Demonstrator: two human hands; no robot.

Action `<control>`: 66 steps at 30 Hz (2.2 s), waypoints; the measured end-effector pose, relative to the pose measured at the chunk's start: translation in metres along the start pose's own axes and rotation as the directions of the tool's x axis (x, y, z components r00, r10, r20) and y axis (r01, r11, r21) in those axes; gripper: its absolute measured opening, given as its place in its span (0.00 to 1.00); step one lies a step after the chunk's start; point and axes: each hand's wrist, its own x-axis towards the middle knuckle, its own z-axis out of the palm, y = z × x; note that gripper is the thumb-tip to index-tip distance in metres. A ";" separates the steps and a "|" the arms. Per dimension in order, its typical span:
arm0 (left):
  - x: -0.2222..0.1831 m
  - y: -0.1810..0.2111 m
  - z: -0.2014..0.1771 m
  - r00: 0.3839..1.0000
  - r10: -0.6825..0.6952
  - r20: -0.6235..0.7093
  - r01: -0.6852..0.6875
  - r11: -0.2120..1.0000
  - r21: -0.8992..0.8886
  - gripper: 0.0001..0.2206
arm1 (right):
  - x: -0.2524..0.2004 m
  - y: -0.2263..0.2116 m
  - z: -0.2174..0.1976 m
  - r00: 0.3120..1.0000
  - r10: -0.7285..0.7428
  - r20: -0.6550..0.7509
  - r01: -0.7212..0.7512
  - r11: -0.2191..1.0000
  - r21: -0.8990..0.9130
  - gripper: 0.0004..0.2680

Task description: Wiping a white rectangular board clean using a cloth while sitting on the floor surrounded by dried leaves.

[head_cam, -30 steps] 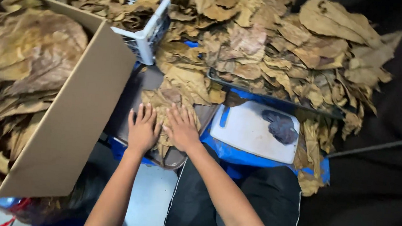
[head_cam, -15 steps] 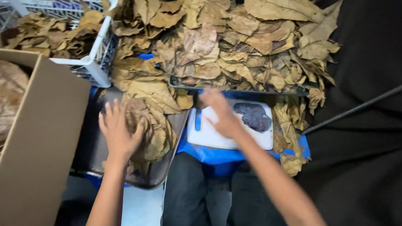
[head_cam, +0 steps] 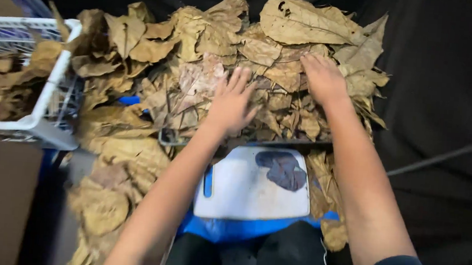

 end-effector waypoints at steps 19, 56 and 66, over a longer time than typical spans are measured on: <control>0.102 -0.026 0.092 0.997 -0.029 -0.068 0.036 0.994 0.099 0.42 | 0.034 -0.014 -0.050 0.958 -0.228 -0.176 0.142 0.905 -0.401 0.19; -0.224 0.044 0.162 0.931 0.247 0.270 -0.293 0.945 0.146 0.21 | -0.264 -0.194 0.017 0.873 0.325 0.364 -0.466 0.778 0.421 0.34; -0.222 0.060 0.137 0.917 0.220 0.333 -0.307 0.923 0.234 0.20 | -0.279 -0.221 -0.018 0.895 0.420 -0.150 -0.225 0.716 0.661 0.23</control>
